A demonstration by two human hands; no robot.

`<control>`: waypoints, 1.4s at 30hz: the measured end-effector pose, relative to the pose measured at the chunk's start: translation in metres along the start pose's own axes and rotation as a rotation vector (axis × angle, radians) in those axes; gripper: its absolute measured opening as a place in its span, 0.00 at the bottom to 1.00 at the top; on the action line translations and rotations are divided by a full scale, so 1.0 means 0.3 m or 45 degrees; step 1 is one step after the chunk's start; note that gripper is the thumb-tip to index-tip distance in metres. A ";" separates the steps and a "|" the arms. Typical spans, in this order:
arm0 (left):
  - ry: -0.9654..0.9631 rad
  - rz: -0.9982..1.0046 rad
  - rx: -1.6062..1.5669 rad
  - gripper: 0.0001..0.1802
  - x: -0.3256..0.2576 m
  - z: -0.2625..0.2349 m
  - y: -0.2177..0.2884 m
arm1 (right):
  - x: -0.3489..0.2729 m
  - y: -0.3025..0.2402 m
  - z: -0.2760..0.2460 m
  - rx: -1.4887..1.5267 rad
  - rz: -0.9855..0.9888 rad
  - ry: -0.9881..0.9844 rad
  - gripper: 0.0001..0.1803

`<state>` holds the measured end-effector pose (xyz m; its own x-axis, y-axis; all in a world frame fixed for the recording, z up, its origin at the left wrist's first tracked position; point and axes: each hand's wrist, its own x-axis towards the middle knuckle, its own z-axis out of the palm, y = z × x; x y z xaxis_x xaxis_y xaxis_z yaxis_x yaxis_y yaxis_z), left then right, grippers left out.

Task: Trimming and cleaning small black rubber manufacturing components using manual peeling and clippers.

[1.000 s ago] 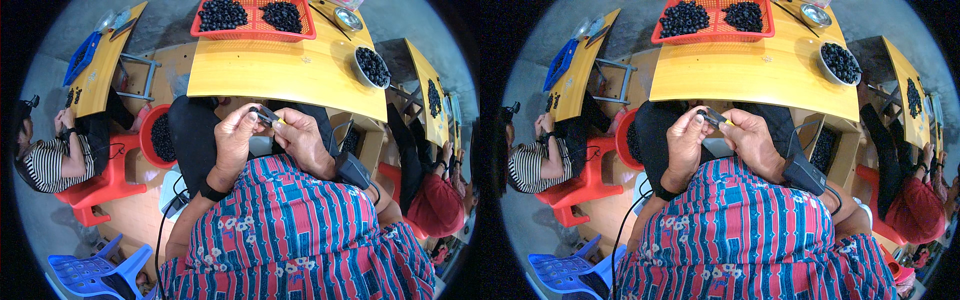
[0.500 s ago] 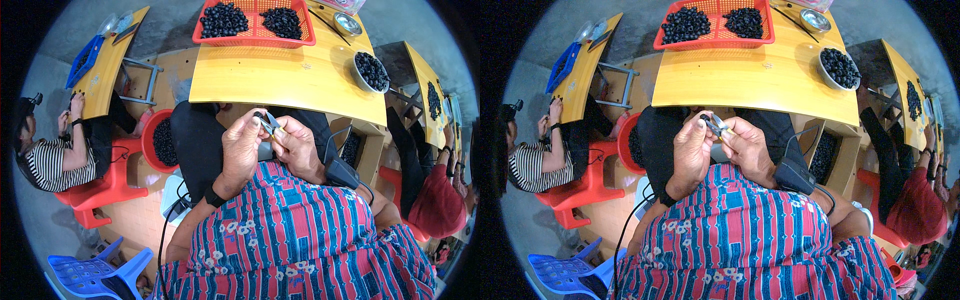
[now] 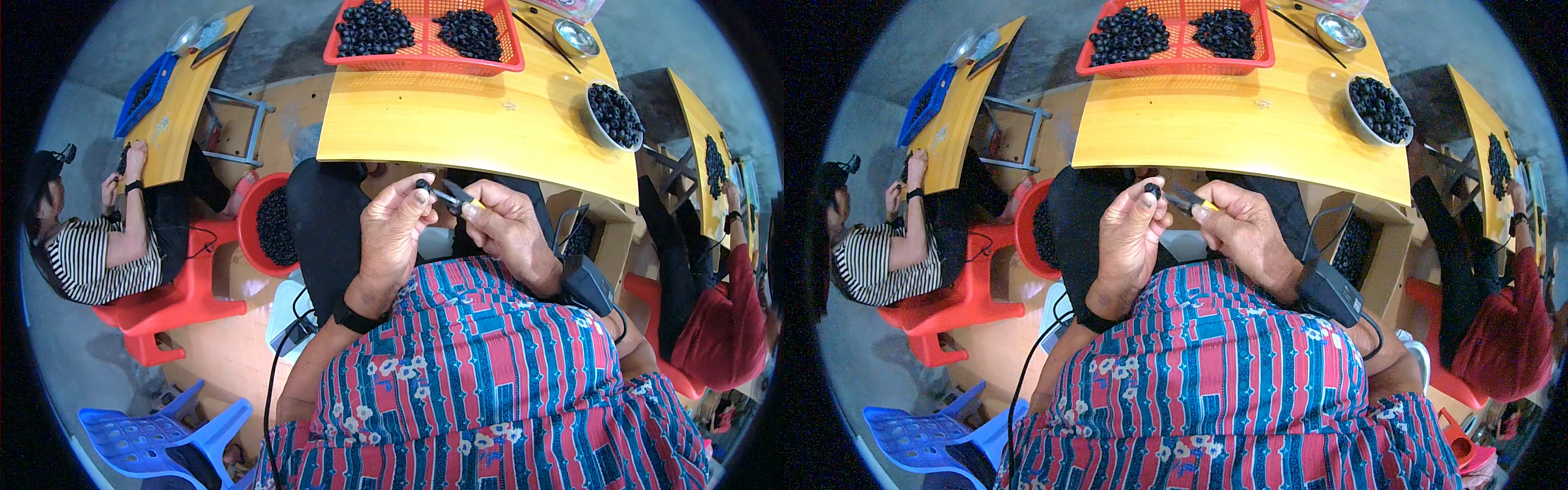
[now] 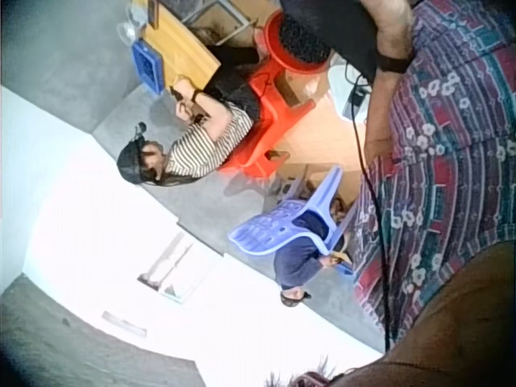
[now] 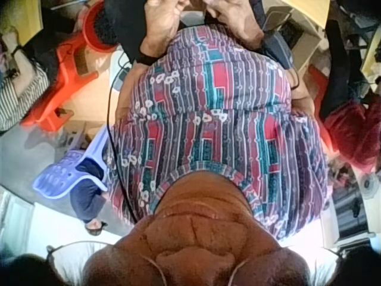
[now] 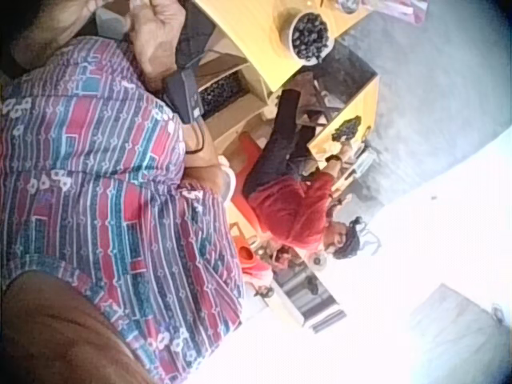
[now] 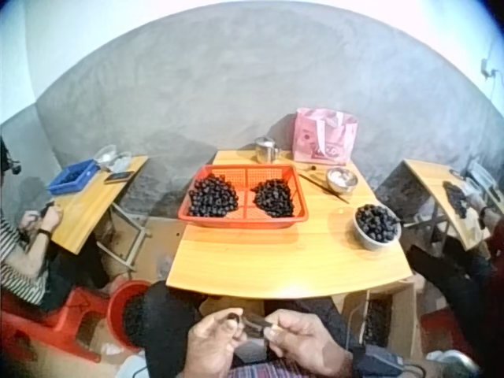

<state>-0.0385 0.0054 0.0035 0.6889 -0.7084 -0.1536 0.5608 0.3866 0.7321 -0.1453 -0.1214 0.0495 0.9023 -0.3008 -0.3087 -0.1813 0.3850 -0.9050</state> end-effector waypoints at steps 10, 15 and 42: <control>-0.077 -0.038 -0.037 0.14 0.000 -0.013 -0.005 | -0.009 -0.049 -0.013 -0.598 -0.452 0.085 0.06; -0.054 -0.001 0.178 0.13 0.000 -0.020 -0.002 | 0.001 -0.075 -0.020 -0.848 -0.508 0.007 0.06; -0.095 0.215 0.815 0.11 0.009 -0.006 0.040 | 0.036 -0.116 -0.074 -1.463 -0.728 0.004 0.10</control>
<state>-0.0292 0.0092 0.0108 0.6970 -0.7166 0.0270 0.0491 0.0853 0.9951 -0.1381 -0.1574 0.0711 0.9627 -0.1758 0.2059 -0.0035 -0.7684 -0.6399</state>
